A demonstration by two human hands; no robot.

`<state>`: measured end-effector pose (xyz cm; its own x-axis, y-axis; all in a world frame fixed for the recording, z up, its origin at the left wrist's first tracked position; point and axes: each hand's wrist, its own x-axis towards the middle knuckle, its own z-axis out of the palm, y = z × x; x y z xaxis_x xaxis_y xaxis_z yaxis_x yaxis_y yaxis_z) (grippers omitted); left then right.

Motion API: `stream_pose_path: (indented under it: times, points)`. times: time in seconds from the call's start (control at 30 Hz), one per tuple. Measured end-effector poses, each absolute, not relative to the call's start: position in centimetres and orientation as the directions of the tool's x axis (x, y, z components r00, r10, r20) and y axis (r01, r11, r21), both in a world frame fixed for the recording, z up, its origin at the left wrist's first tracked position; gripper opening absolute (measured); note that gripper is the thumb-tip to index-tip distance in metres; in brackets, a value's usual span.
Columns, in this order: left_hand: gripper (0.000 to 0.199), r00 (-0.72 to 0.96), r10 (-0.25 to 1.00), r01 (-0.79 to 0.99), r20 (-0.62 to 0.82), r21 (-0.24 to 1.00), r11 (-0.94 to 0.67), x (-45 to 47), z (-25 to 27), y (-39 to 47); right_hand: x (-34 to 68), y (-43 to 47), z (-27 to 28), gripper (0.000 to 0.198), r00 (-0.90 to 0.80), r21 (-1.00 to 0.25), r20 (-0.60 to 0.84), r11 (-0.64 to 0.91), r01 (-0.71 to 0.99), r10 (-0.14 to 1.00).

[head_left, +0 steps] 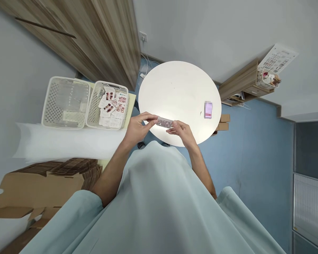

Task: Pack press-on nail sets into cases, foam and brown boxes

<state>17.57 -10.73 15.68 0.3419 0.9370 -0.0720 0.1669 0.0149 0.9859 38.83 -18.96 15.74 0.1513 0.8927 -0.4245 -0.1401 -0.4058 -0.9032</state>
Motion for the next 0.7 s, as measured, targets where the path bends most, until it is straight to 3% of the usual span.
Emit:
stream_pose_path:
  times: [0.27, 0.7]
  points:
    - [0.023, 0.396, 0.918, 0.183, -0.033, 0.982, -0.044, 17.5, 15.6, -11.2, 39.7, -18.4, 15.6, 0.064, 0.016, -0.843, -0.511, -0.497, -0.204, 0.86]
    - [0.027, 0.422, 0.907, 0.19, -0.014, 0.979, -0.074, 17.5, 15.2, -11.3, 41.1, -17.9, 15.4, 0.061, -0.125, -0.843, -0.487, -0.503, -0.192, 0.864]
